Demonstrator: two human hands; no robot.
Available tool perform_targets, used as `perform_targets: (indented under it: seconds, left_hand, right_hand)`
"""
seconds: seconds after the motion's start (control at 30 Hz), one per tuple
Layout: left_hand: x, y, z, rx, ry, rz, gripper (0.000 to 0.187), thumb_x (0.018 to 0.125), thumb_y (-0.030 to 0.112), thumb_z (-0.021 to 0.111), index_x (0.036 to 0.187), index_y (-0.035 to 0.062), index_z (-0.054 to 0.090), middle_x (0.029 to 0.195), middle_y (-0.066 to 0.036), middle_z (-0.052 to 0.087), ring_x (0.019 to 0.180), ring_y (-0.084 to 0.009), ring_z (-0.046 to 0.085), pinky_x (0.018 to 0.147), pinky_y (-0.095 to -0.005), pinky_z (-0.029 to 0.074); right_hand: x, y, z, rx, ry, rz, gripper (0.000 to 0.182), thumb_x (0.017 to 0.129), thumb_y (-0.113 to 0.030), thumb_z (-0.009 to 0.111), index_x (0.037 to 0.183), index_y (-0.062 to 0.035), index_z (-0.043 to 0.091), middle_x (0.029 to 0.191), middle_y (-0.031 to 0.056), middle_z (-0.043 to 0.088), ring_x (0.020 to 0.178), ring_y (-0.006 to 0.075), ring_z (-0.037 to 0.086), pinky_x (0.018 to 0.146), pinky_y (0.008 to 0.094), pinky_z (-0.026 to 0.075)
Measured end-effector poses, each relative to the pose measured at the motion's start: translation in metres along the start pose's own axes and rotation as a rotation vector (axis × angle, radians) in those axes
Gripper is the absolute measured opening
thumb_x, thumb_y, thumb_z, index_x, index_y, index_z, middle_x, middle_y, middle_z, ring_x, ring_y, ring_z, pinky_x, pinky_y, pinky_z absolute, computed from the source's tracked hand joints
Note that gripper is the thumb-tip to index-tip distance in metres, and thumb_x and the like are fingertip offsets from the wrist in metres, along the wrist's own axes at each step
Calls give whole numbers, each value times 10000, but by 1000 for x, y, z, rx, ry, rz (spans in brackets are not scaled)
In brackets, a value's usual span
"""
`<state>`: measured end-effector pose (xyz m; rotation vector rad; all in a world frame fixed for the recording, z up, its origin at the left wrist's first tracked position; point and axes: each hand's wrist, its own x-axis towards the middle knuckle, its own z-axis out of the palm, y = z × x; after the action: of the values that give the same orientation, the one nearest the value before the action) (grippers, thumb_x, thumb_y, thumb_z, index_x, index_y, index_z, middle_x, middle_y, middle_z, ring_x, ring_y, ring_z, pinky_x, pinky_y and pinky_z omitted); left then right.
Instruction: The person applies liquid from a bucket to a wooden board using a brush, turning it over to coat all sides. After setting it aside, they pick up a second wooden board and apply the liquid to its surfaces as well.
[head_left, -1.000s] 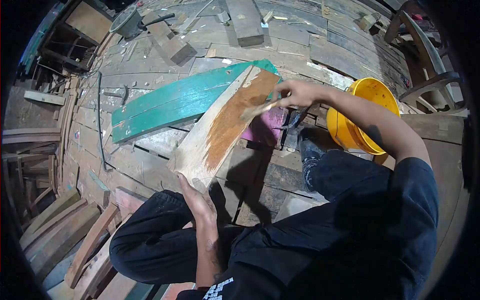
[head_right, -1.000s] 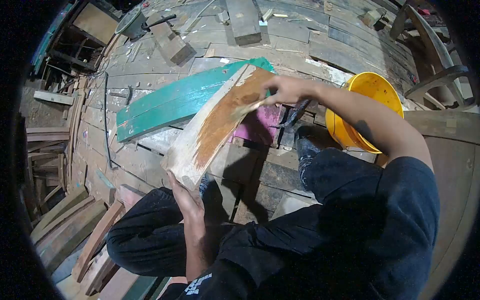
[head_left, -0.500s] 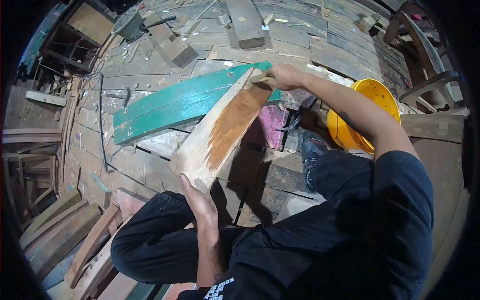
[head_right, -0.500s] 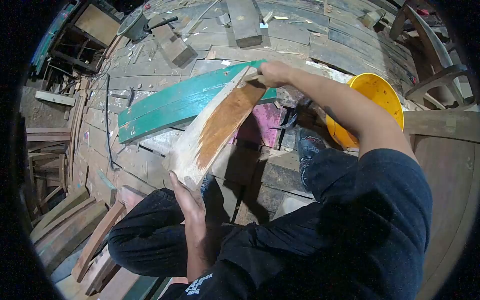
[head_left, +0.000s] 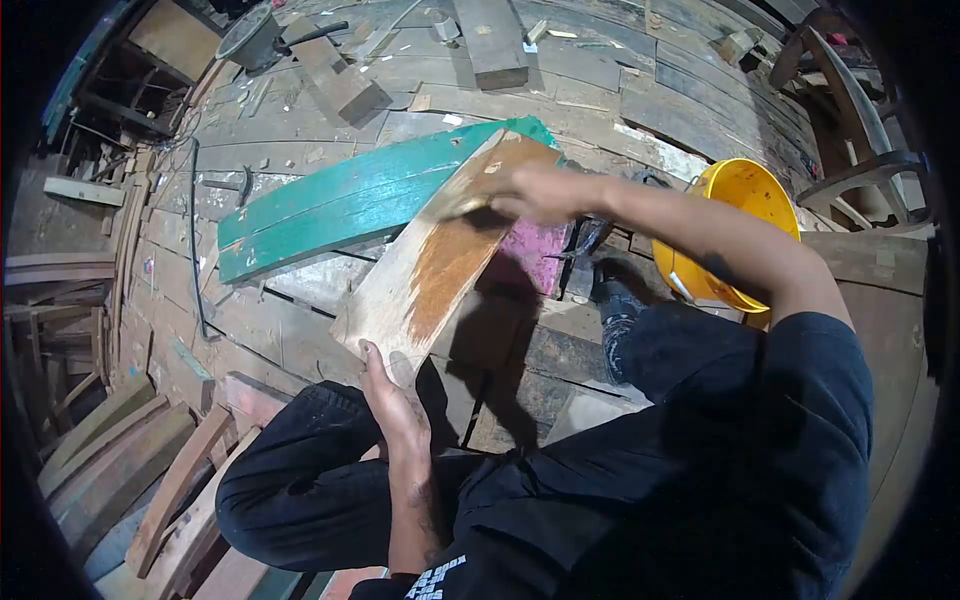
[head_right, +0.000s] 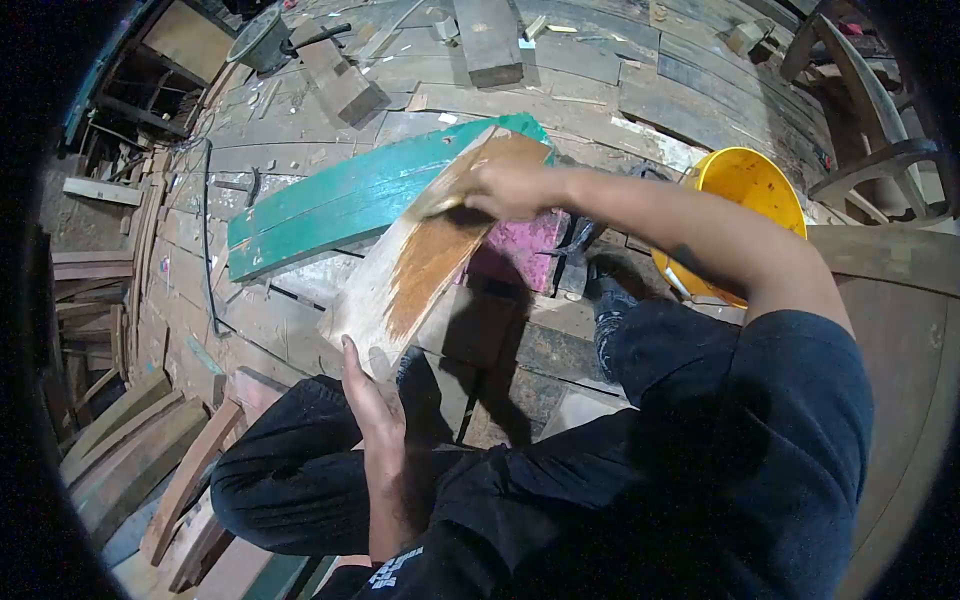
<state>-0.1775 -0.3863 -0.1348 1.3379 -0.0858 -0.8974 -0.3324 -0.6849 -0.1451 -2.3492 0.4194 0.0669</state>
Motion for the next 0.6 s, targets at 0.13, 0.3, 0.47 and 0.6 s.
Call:
perform_targets:
  seconds: [0.13,0.3,0.47,0.6]
  left_hand:
    - [1,-2,0,-74,22,28,541,1040,316,416,1378,-105,370,1329,-194,501,1210,-247,527,1047,-374,406]
    - [2,-4,-5,-29,6,31,500,1028,284,444,1375,-69,377,1334,-179,501,1212,-262,533,1034,-394,438]
    - [4,-6,-8,-6,57,14,486,1019,267,458,1363,-70,388,1318,-170,502,1196,-266,538,1033,-406,439]
    - [6,-9,-12,4,27,24,493,1021,272,453,1368,-71,382,1317,-173,501,1205,-267,531,1034,-405,442]
  right_hand:
    - [-2,-18,23,-33,-14,-129,389,999,-281,466,1343,-119,550,1225,217,603,1132,368,576,998,452,462]
    - [-5,61,-2,-314,172,230,355,926,-298,543,1275,-273,598,1060,152,684,953,373,650,823,481,513]
    - [5,107,-16,-480,76,463,307,861,-221,557,1135,-140,669,979,198,698,909,363,678,786,470,532]
    - [17,31,15,-355,143,154,267,917,-271,547,1061,-92,683,872,231,675,818,397,660,754,498,518]
